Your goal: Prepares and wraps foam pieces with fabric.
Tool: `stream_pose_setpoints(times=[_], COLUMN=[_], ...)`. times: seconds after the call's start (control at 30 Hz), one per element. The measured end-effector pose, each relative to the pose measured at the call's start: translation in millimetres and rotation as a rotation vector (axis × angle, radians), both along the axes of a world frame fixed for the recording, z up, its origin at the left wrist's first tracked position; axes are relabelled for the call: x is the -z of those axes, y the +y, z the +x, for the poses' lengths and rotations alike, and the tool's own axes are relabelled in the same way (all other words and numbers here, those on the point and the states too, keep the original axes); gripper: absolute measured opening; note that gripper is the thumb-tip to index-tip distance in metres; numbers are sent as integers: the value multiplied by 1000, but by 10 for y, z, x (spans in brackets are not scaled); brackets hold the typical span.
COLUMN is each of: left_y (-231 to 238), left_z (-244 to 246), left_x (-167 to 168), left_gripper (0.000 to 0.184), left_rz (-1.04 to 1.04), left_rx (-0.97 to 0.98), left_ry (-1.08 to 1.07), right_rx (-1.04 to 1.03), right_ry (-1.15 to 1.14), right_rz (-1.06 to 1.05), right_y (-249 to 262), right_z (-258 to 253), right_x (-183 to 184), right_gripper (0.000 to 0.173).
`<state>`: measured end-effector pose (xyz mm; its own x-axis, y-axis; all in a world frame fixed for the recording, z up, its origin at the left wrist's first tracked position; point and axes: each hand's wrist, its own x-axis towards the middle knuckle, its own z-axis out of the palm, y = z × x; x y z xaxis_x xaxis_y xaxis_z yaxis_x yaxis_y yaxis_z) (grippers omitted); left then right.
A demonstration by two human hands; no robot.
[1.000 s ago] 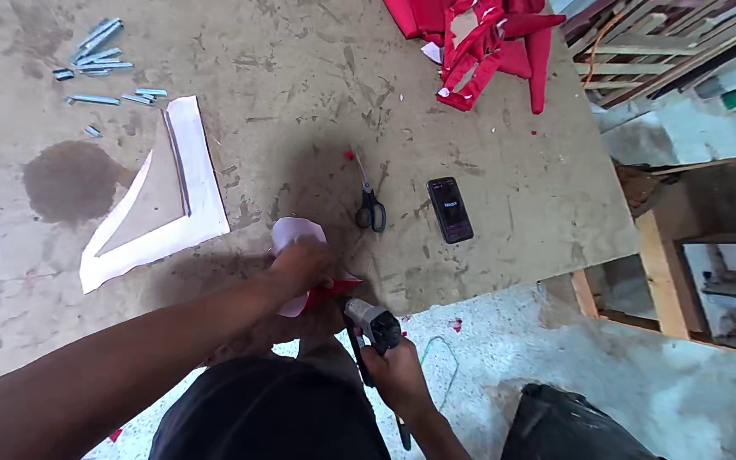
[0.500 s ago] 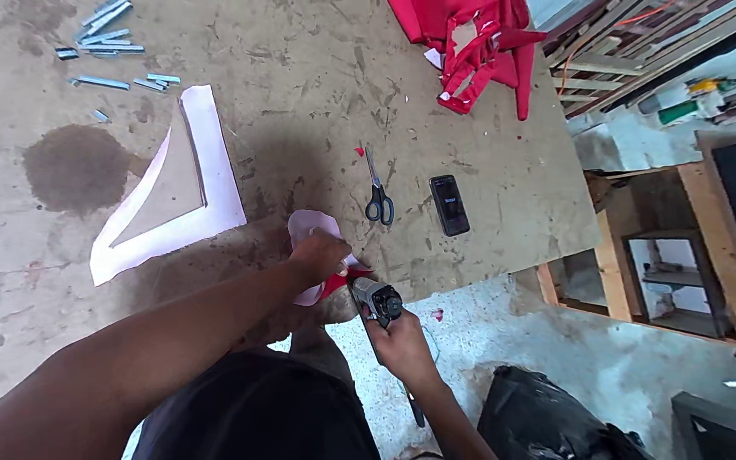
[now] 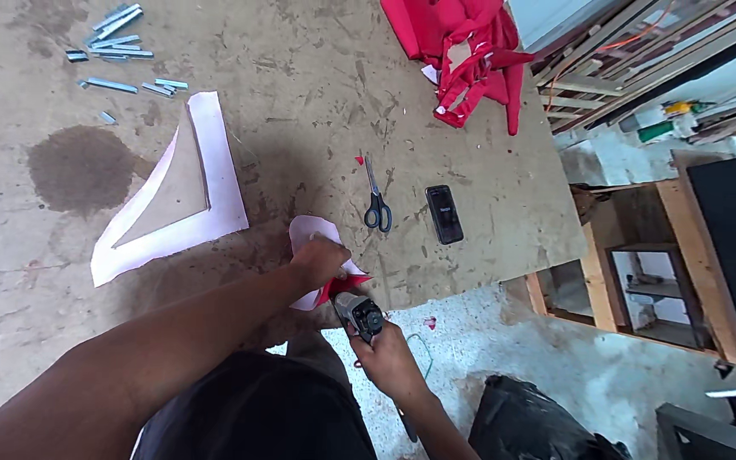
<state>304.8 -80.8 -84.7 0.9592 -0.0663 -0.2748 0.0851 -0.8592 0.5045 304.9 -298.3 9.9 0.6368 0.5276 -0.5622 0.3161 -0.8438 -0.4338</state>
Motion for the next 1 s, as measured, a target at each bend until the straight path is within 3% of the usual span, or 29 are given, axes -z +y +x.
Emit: stream_pose_setpoints(times=[0.13, 0.27, 0.43, 0.53, 0.6, 0.7, 0.8, 0.87, 0.93, 1.0], left_y=[4, 16, -77, -164, -246, -408, -579, -675, -784, -855], left_z=[-20, -50, -83, -79, -63, -32, -9, 10, 29, 16], left_x=[-121, -154, -214, -318, -283, -205, -131, -91, -74, -48], left_gripper=[34, 32, 36, 41, 42, 47, 46, 48, 50, 50], left_rz=[-73, -94, -97, -88, -49, 17, 121, 161, 177, 197], left_rx=[-24, -50, -132, -216, -279, -393, -548, -648, -731, -803], left_ry=[40, -35, 66, 108, 77, 58, 26, 9, 15, 19], right_rx=[-43, 100, 279, 367, 422, 392, 277, 227, 178, 105], right_ry=[-20, -104, -517, -641, -669, -695, -463, -287, -304, -314], right_rz=[-9, 85, -36, -71, -36, 108, 255, 245, 174, 98], right_y=[-58, -453, -1227, -1641, -1785, -1733, -1362, -1117, -974, -851], right_z=[32, 317, 1600, 2653, 3215, 3629, 3566, 3531, 3570, 3624], right_x=[-53, -134, -78, 105, 238, 375, 402, 498, 681, 775], right_gripper=[26, 46, 52, 54, 66, 66, 52, 80, 110, 121])
